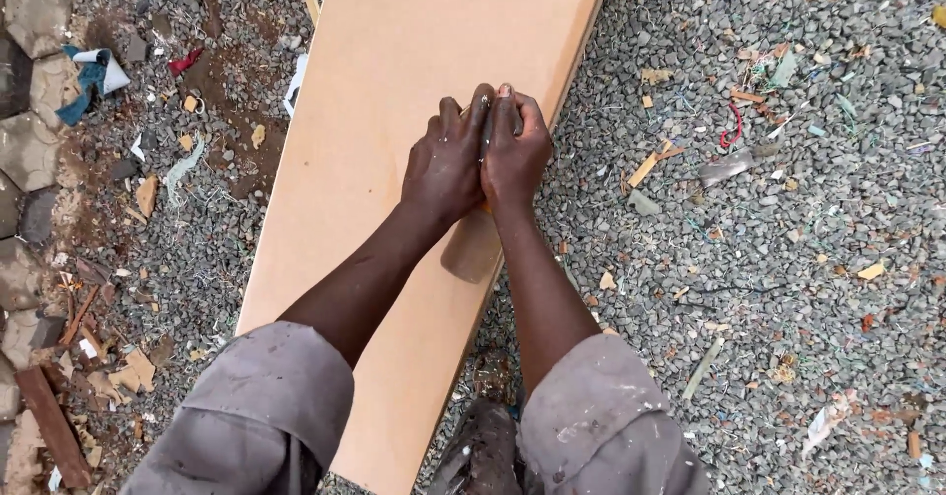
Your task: Sanding a wooden board using an orbital sander and smoothing the surface by hand.
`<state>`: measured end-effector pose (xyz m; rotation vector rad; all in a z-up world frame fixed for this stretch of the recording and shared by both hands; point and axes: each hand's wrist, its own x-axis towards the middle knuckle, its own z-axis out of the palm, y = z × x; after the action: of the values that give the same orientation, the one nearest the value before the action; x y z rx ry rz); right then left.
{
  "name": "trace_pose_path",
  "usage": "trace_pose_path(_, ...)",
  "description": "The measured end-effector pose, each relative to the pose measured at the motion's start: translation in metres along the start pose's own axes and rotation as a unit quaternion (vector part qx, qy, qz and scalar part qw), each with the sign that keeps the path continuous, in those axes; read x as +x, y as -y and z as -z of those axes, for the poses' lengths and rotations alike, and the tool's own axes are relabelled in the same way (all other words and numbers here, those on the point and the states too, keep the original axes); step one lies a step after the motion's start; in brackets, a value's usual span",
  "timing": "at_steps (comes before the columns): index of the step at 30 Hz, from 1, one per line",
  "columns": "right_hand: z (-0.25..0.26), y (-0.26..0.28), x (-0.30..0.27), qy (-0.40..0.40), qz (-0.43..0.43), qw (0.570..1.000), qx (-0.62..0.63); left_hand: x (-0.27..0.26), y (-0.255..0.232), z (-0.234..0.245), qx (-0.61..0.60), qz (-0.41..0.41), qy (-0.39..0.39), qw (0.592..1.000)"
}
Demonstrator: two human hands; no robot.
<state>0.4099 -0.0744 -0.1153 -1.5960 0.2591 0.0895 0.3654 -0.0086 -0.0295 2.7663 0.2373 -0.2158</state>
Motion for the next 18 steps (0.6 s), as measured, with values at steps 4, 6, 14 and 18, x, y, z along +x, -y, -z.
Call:
trace_pose_path(4,-0.001,0.020,0.002,-0.002,-0.026,1.000,-0.011,0.012,0.002,0.006,-0.013,0.010,0.025,1.000)
trace_pose_path(6,-0.003,0.024,0.003,-0.007,-0.031,0.999,-0.012,0.015,0.002,0.009,-0.007,0.005,0.029,1.000)
trace_pose_path(14,-0.015,0.032,0.023,-0.024,-0.033,0.999,0.005,0.037,-0.002,0.024,-0.003,-0.005,0.044,0.999)
trace_pose_path(18,-0.013,0.035,0.016,-0.043,-0.024,0.999,0.003,0.036,0.002,0.022,-0.005,-0.029,0.039,0.999)
